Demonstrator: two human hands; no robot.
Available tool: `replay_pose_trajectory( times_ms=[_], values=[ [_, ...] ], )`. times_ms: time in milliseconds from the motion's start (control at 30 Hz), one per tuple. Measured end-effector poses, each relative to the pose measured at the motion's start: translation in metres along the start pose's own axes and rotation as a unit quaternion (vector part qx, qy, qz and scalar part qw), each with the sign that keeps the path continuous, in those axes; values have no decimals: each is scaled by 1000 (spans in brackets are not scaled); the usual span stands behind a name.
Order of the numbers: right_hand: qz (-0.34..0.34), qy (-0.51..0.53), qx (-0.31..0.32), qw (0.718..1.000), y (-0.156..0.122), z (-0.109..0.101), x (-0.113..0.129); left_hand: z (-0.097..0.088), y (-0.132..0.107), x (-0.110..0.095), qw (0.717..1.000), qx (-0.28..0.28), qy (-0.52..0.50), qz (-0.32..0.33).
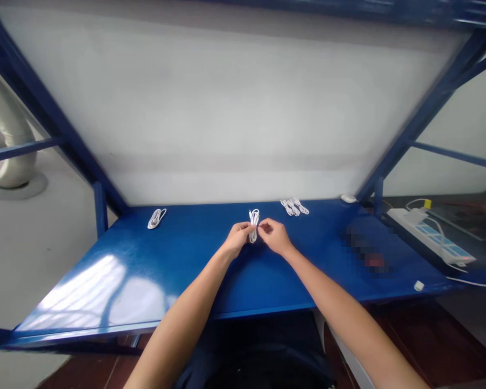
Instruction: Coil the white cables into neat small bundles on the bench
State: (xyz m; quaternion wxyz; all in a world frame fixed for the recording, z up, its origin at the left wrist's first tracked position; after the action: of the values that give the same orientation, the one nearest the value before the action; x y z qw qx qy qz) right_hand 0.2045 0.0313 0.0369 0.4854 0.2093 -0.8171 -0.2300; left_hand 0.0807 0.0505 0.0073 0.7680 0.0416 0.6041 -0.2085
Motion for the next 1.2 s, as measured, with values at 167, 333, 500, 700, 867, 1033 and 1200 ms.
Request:
replay_pose_trajectory(
  times_ms=[167,333,500,700,867,1033,1200],
  values=[
    [100,128,31,986,-1,8,-12,1,-1,-2,1000,4,7,16],
    [209,255,32,944,-4,16,-26,-3,3,-5,992,-10,92,82],
    [281,351,48,892,-7,22,-30,-5,0,-14,962,-28,219,163],
    [254,135,61,956,-6,15,-30,-7,-4,-13,935,-41,306,176],
    [16,-148,-1,989,3,-1,-4,-9,-1,-10,940,-30,291,174],
    [-22,-160,7,987,4,-3,0,-11,3,-9,967,-17,218,133],
    [-6,-130,3,992,6,-6,-1,-12,3,-11,987,-24,128,95]
  ],
)
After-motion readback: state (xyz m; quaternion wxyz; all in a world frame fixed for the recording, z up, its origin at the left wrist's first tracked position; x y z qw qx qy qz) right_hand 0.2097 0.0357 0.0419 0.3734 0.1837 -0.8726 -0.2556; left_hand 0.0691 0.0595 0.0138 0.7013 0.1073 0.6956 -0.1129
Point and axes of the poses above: each hand's wrist, its own y-axis towards the middle knuckle, its own z-axis out of the palm, x = y × z, the point moved 6 cm from there along y, towards the middle knuckle, and after that the axes turned 8 degrees about -z, right-handed, at the moved point
